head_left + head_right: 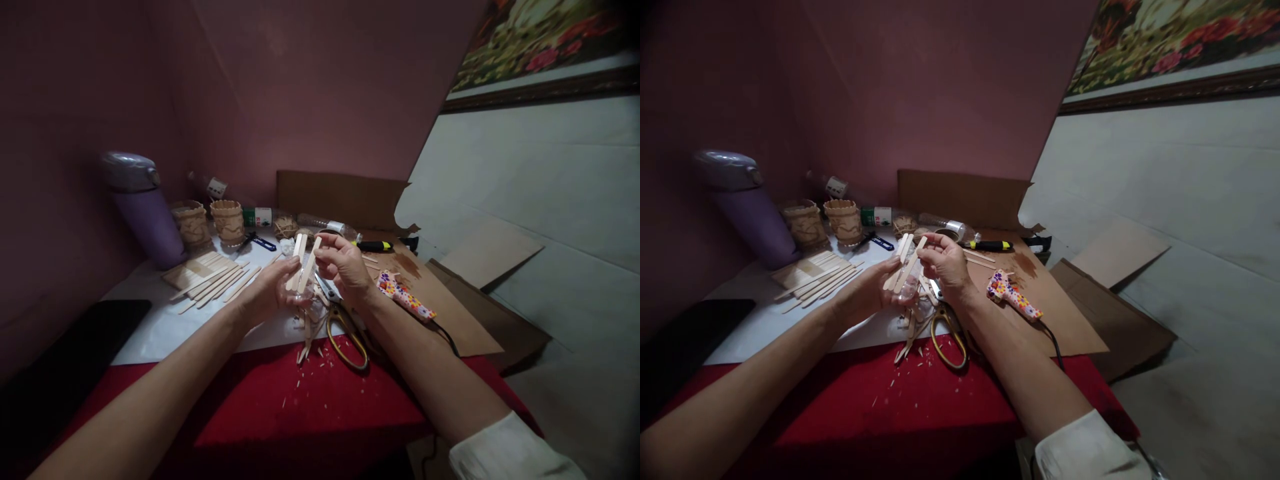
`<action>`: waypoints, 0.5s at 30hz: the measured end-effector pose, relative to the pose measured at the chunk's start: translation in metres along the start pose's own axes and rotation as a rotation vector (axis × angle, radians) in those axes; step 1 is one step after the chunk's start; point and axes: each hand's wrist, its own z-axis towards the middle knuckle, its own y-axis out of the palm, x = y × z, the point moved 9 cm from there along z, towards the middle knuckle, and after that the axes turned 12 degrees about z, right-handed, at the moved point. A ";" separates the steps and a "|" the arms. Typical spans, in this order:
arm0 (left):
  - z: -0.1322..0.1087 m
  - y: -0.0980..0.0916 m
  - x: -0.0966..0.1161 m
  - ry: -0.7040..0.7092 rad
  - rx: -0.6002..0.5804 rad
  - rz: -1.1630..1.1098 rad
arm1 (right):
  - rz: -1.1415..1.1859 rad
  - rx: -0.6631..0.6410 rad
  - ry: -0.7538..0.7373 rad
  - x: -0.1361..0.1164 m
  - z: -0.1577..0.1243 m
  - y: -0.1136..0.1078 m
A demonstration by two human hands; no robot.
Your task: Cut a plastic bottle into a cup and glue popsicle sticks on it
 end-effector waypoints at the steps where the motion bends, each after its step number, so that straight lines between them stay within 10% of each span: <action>1: 0.000 0.000 0.000 0.002 0.000 0.001 | -0.005 0.003 0.004 0.000 0.000 0.000; 15: -0.003 0.008 0.006 0.019 -0.004 0.006 | -0.057 0.000 -0.010 0.001 0.003 -0.002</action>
